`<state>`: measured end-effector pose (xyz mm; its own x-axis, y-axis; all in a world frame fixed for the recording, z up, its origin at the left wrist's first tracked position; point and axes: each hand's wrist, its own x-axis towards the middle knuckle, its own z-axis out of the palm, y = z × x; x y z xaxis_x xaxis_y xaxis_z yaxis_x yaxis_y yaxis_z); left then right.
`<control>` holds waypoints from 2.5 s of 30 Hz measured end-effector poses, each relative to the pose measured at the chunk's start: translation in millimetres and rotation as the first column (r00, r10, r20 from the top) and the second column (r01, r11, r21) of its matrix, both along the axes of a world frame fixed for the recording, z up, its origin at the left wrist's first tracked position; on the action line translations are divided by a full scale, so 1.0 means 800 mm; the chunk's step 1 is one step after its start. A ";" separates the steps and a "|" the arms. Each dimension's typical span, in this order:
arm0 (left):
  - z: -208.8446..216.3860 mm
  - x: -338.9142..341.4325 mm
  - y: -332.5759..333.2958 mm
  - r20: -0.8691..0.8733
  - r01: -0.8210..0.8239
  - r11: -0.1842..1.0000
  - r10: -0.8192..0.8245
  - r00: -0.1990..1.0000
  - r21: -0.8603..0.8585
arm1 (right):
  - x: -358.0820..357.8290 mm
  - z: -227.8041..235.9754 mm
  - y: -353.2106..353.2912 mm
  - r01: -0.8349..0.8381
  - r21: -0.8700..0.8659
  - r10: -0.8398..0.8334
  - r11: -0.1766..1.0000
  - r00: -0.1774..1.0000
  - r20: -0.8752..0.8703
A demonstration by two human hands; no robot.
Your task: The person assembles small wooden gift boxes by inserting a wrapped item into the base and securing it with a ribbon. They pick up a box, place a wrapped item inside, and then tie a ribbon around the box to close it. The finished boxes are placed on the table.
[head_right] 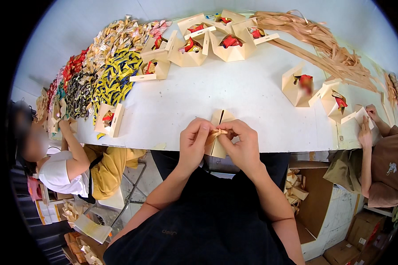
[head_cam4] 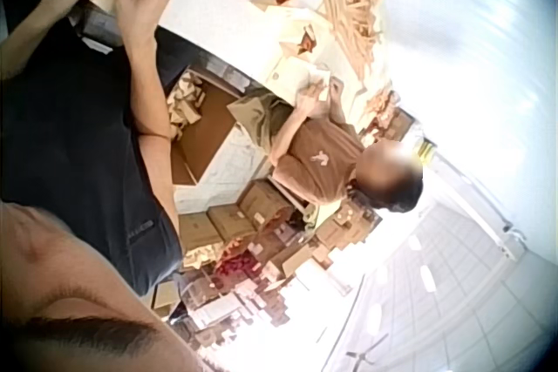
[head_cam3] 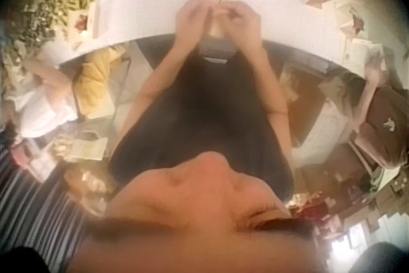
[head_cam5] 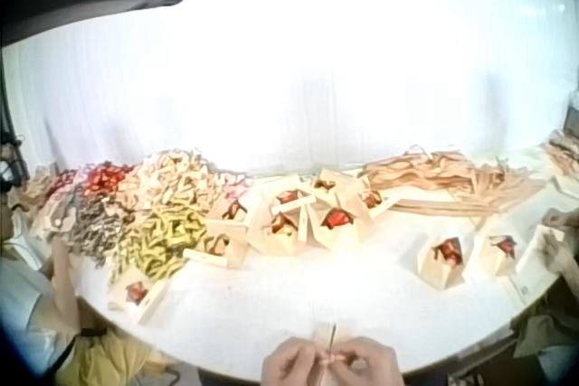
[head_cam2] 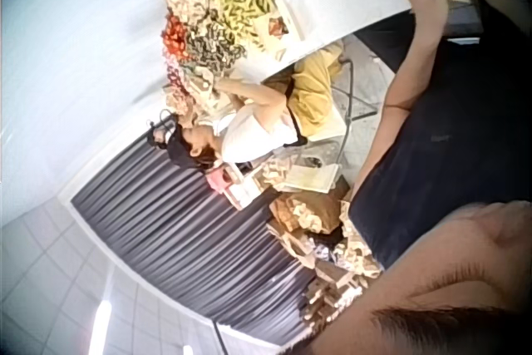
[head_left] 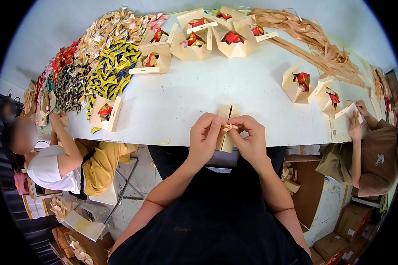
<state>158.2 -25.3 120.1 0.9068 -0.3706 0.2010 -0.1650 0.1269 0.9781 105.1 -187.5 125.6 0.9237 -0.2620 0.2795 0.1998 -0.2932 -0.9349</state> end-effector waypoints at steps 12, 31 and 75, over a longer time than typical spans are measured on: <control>-0.001 0.009 0.009 -0.128 0.124 0.990 -0.131 0.983 -0.065 | -0.006 -0.012 0.013 0.086 0.245 -0.076 0.966 0.996 -0.051; 0.004 0.059 0.042 0.115 -0.197 0.973 0.183 0.976 0.124 | -0.178 0.095 -0.122 0.111 0.130 -0.139 0.985 0.963 0.231; -0.004 0.062 0.043 0.174 -0.352 0.899 0.315 0.933 0.261 | -0.031 0.009 -0.039 -0.173 -0.722 0.381 0.670 0.915 0.134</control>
